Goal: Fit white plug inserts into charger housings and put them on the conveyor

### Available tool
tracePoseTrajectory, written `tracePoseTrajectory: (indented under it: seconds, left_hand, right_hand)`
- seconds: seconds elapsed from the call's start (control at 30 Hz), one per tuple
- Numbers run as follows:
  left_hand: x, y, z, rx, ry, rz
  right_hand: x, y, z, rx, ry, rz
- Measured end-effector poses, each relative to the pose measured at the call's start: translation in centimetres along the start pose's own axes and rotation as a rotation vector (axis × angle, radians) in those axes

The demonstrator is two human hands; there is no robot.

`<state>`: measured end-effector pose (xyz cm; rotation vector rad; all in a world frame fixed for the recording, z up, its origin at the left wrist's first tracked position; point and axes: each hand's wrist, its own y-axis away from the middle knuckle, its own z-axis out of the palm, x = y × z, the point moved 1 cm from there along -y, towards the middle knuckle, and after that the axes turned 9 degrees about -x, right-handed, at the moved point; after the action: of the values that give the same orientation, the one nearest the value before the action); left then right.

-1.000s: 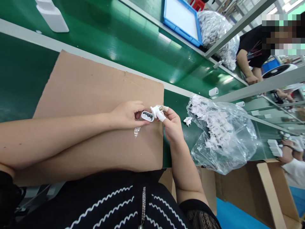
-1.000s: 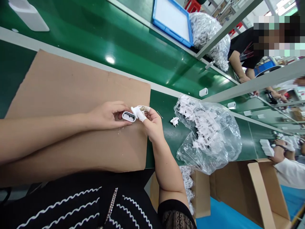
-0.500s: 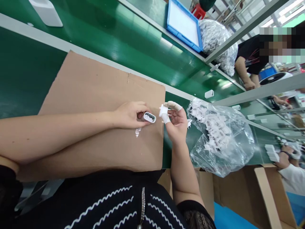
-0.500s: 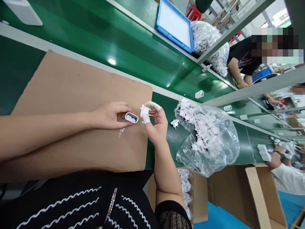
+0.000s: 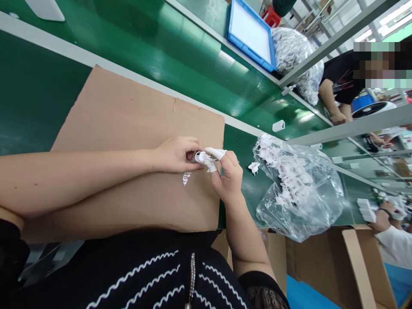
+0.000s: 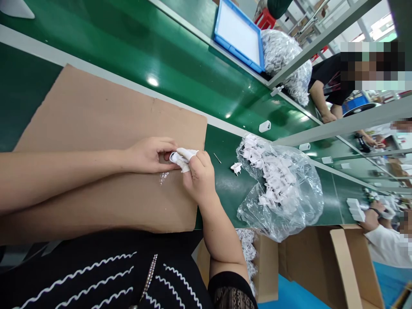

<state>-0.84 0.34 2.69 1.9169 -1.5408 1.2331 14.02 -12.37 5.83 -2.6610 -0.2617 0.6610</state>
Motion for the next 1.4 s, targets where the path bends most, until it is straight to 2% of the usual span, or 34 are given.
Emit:
tracePoseTrajectory:
  seconds: [0.2,0.4,0.7,0.83,0.97,1.07,1.17,1.4]
  left_hand:
    - [-0.1,0.0,0.0,-0.016,0.008,-0.011]
    - [-0.1,0.0,0.0,-0.016,-0.008,-0.027]
    - [-0.5,0.0,0.0,-0.029,0.017,-0.022]
    - [-0.3,0.2,0.0,-0.002,-0.005,-0.005]
    - [0.1,0.9,0.4,0.037,-0.171,0.034]
    - [0.3,1.4,0.8,0.055,-0.464,0.065]
    - [0.6,1.6,1.2,0.027,-0.702,0.065]
    - [1.9,1.5,1.6,-0.002,-0.868,0.023]
  right_hand:
    - [-0.3,0.0,0.6,-0.01,0.027,0.018]
    - [-0.2,-0.1,0.8,0.043,0.048,0.012]
    - [-0.8,-0.6,0.6,-0.007,0.14,-0.053]
    - [-0.9,-0.6,0.7,-0.023,0.195,-0.023]
    - [-0.9,-0.5,0.9,-0.011,0.265,0.022]
    - [-0.8,-0.4,1.1,0.023,0.25,0.005]
    - [-0.3,-0.4,1.2,0.001,0.221,-0.007]
    - [1.0,-0.2,1.6,-0.062,0.239,0.053]
